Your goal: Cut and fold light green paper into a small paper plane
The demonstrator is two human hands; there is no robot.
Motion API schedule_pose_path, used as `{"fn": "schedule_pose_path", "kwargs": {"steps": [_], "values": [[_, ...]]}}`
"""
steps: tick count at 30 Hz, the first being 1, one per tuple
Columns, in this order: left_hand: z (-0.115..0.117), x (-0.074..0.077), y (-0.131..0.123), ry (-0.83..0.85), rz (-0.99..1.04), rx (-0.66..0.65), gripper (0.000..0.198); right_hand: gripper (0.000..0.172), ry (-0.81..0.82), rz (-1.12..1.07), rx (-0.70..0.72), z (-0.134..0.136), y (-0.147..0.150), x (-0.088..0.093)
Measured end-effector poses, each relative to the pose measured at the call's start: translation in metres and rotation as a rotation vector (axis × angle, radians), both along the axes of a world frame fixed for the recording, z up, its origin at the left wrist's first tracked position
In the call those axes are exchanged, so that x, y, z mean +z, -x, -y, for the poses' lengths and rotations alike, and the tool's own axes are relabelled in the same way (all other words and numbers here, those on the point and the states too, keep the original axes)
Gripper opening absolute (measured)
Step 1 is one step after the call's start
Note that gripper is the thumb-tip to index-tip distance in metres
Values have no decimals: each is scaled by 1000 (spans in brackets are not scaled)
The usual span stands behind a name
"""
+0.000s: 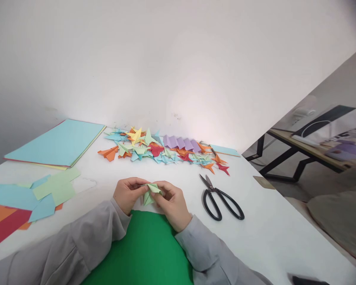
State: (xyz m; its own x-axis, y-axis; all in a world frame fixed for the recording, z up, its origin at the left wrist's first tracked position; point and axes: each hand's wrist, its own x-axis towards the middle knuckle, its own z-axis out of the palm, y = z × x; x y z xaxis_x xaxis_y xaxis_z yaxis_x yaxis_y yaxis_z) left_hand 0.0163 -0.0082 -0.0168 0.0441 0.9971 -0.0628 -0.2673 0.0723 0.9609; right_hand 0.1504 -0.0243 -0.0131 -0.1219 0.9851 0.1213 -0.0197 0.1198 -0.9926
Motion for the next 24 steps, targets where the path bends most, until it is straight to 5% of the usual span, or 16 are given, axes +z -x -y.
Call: {"fn": "schedule_pose_path", "kwargs": {"steps": [15,24], "values": [[1,5,-1,19,-23,-2,19,21,37,-35,-20,0,1,2],[1,10,-4,149,174,-38,16,19,75,-56,-28,-1,1,0]]}}
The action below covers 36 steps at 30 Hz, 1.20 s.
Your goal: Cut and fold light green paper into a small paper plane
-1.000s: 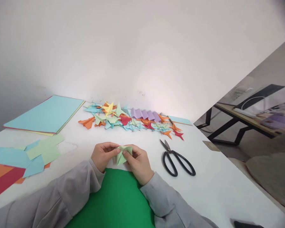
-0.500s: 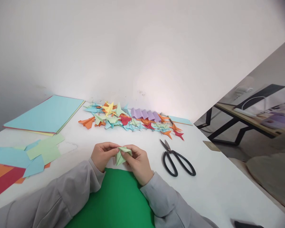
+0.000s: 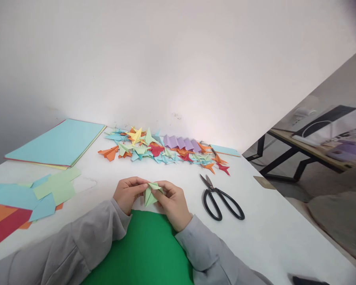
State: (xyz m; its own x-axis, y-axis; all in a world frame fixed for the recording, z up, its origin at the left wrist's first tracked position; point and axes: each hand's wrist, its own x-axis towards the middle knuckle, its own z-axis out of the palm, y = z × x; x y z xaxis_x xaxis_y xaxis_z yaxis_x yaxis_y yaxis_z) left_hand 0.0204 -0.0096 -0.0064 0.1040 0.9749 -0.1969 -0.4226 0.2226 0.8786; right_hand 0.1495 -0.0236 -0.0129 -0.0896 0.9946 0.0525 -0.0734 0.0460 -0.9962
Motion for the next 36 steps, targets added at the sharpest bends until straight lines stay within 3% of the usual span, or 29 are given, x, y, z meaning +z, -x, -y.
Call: {"fn": "schedule_pose_path", "kwargs": {"steps": [19,25,30,36], "values": [[1,-4,3,-87,-42,-25,11,17,1,-43,13,-1,-2,-1],[2,-3,4,-283,-203,-9,15,14,-8,-45,31,0,-2,2],[1,-3,2,-333,-244,3,11,12,-40,-37,44,0,-1,3],[6,-3,2,-598,-462,150,5,15,-2,-80,29,-2,-2,-3]]}}
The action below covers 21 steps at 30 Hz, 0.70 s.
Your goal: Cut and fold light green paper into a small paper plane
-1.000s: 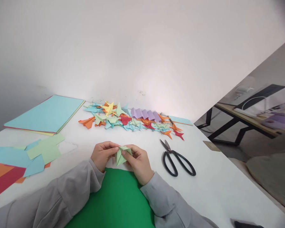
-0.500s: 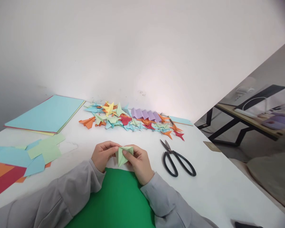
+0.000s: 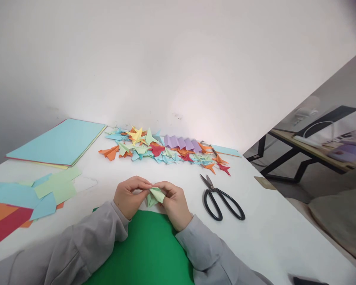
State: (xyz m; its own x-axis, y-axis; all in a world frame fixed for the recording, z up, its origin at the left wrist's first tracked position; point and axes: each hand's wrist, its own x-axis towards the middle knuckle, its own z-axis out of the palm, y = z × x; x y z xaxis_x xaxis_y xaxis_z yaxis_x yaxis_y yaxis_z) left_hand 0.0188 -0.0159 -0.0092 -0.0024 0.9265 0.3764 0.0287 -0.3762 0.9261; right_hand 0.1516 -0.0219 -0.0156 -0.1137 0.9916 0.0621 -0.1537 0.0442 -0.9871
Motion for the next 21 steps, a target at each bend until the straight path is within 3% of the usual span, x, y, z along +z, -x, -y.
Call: {"fn": "schedule_pose_path", "kwargs": {"steps": [3,6,15,21], "values": [[4,0,1,-183,-152,81,11,18,-19,-16,-3,0,0,-1],[6,1,1,-263,-225,101,13,20,-48,-24,-2,0,-1,0],[4,-2,0,-73,-217,-76,19,14,-9,-27,-9,1,-4,2],[2,-4,1,-54,-160,-116,15,6,-17,-12,13,2,-4,4]]}}
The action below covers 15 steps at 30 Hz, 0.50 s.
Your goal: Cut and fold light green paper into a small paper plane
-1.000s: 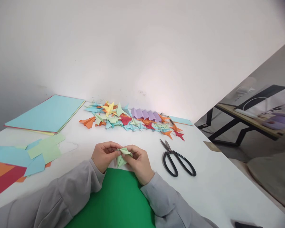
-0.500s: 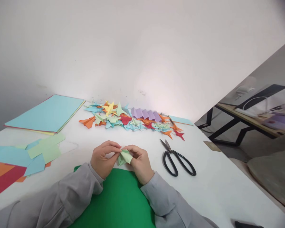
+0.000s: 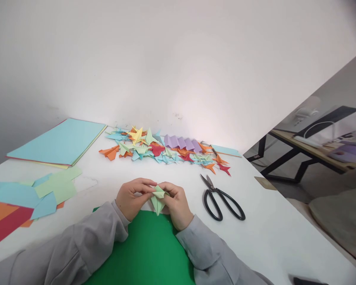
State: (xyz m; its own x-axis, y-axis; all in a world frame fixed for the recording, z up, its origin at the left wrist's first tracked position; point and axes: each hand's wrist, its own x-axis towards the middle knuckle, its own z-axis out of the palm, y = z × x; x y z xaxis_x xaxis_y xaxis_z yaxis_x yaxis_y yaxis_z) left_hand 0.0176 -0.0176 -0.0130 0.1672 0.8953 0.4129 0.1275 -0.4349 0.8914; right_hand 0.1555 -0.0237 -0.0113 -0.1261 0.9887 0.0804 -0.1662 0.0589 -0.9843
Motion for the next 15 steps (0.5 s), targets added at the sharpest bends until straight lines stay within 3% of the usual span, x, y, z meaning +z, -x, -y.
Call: {"fn": "schedule_pose_path", "kwargs": {"steps": [6,15], "values": [[2,2,1,-74,-29,25,12,4,9,35,-9,1,1,3],[7,9,2,-397,-174,75,17,7,-58,96,19,0,2,1]]}}
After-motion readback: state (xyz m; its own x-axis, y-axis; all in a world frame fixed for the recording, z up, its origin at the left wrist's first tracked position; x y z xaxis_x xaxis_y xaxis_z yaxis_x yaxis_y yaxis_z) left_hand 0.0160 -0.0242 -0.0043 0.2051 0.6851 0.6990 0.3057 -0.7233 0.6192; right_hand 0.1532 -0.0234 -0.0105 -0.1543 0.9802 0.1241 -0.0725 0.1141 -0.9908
